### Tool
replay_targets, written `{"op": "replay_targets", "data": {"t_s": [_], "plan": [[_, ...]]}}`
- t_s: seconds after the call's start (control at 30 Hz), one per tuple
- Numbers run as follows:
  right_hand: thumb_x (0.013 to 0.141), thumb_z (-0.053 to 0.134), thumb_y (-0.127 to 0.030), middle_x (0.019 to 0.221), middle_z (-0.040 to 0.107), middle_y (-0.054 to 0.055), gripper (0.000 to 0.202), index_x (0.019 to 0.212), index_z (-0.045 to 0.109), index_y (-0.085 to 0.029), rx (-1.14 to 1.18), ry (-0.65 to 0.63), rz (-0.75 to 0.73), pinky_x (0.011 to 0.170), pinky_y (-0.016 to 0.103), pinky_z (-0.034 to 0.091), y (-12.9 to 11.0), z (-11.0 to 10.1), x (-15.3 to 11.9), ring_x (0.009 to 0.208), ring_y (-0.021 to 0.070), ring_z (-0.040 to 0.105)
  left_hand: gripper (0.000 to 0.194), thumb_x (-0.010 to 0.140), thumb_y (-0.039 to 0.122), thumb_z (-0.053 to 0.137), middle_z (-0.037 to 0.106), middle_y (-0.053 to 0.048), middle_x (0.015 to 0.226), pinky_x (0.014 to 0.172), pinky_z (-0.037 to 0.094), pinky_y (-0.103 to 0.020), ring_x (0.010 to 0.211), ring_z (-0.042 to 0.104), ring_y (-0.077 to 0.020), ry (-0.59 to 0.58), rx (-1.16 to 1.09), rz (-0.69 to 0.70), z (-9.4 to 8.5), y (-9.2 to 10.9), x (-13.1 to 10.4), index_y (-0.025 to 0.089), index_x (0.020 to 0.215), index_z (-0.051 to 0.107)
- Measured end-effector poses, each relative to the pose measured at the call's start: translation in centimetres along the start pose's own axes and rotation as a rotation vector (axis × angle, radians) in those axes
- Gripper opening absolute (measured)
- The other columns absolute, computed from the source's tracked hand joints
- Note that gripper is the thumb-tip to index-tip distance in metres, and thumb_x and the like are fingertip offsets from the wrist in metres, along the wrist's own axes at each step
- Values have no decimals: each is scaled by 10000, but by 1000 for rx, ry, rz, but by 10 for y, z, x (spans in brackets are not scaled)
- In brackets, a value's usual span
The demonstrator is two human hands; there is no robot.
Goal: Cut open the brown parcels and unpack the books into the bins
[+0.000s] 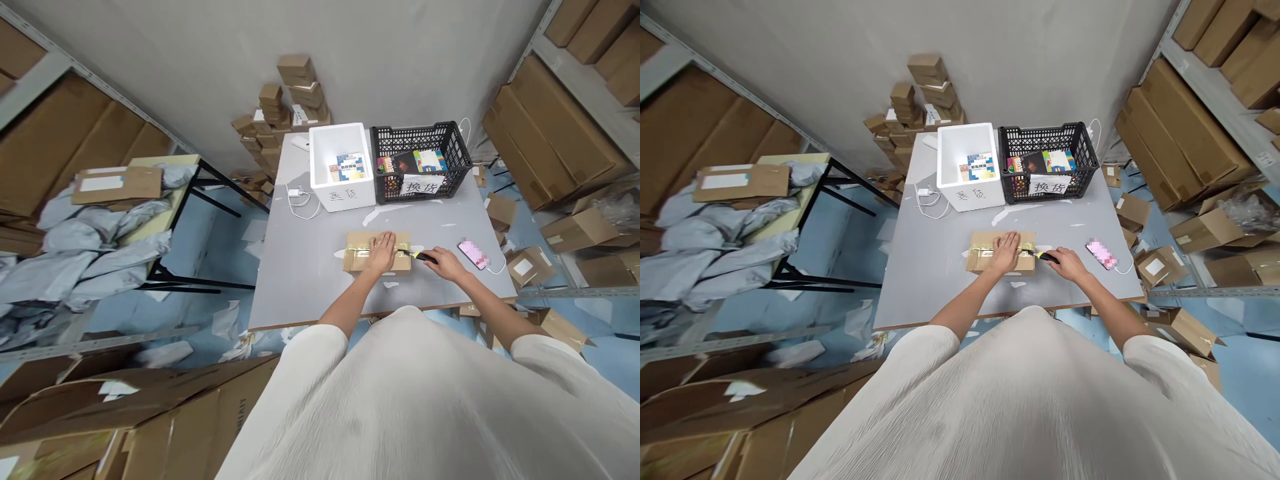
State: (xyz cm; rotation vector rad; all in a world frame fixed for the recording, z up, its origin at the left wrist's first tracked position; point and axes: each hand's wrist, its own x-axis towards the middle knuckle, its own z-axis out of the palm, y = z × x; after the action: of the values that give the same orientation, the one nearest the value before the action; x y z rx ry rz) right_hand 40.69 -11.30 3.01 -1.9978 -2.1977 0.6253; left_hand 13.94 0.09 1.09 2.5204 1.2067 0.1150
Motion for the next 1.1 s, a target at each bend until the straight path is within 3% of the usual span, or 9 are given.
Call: {"op": "replay_targets", "data": {"t_s": [0.23, 0.47, 0.57, 0.73, 0.9, 1.0, 1.1], "plan": [[1127, 505, -458, 1284, 743, 162, 471, 1531, 680, -291, 27, 72, 40, 1070, 446, 483, -4, 17, -1, 1249, 359, 654, 777, 1081, 294, 407, 408, -174, 1821, 1346, 227, -605, 1706, 337, -336, 26, 16, 7, -3, 5, -4, 229, 1830, 210], [1081, 508, -496, 1357, 713, 187, 543, 1521, 660, -216, 230, 331, 284, 1116, 499, 517, 33, 11, -6, 1260, 380, 657, 739, 1095, 331, 392, 403, -160, 1826, 1354, 225, -580, 1705, 340, -316, 40, 17, 0, 5, -1, -5, 230, 1816, 260], [1036, 578, -511, 1379, 717, 182, 551, 1491, 672, -215, 293, 307, 300, 1131, 513, 519, 40, 9, -6, 1273, 382, 659, 721, 1093, 313, 376, 378, -166, 1837, 1366, 209, -575, 1718, 312, -305, 37, 12, -11, 7, 0, -4, 203, 1801, 293], [1007, 593, -486, 1355, 734, 153, 481, 1406, 707, -242, 363, 277, 305, 1139, 506, 521, 31, 19, 1, 1292, 361, 653, 725, 1052, 295, 458, 393, -161, 1829, 1379, 212, -577, 1720, 305, -311, 22, -32, 0, -1, -2, -10, 217, 1767, 368], [956, 607, -423, 1360, 721, 144, 449, 1356, 708, -245, 382, 283, 355, 1115, 490, 537, 35, 30, 9, 1275, 347, 660, 671, 1038, 410, 577, 416, -135, 1813, 1379, 216, -577, 1715, 299, -329, 13, -51, -7, -15, -22, -37, 286, 1691, 478], [952, 616, -427, 1384, 695, 168, 444, 1335, 710, -223, 354, 248, 427, 1087, 461, 546, 48, 36, 14, 1259, 344, 668, 806, 958, 517, 723, 350, -134, 1844, 1397, 177, -601, 1735, 241, -360, -28, -24, -48, -20, -37, -56, 309, 1694, 469], [952, 638, -437, 1357, 697, 189, 438, 1312, 712, -199, 303, 176, 542, 1043, 438, 550, 64, 47, 21, 1248, 353, 670, 894, 949, 557, 744, 299, -141, 1867, 1404, 134, -646, 1753, 194, -376, -71, -13, -155, -20, -45, -69, 316, 1739, 404]]}}
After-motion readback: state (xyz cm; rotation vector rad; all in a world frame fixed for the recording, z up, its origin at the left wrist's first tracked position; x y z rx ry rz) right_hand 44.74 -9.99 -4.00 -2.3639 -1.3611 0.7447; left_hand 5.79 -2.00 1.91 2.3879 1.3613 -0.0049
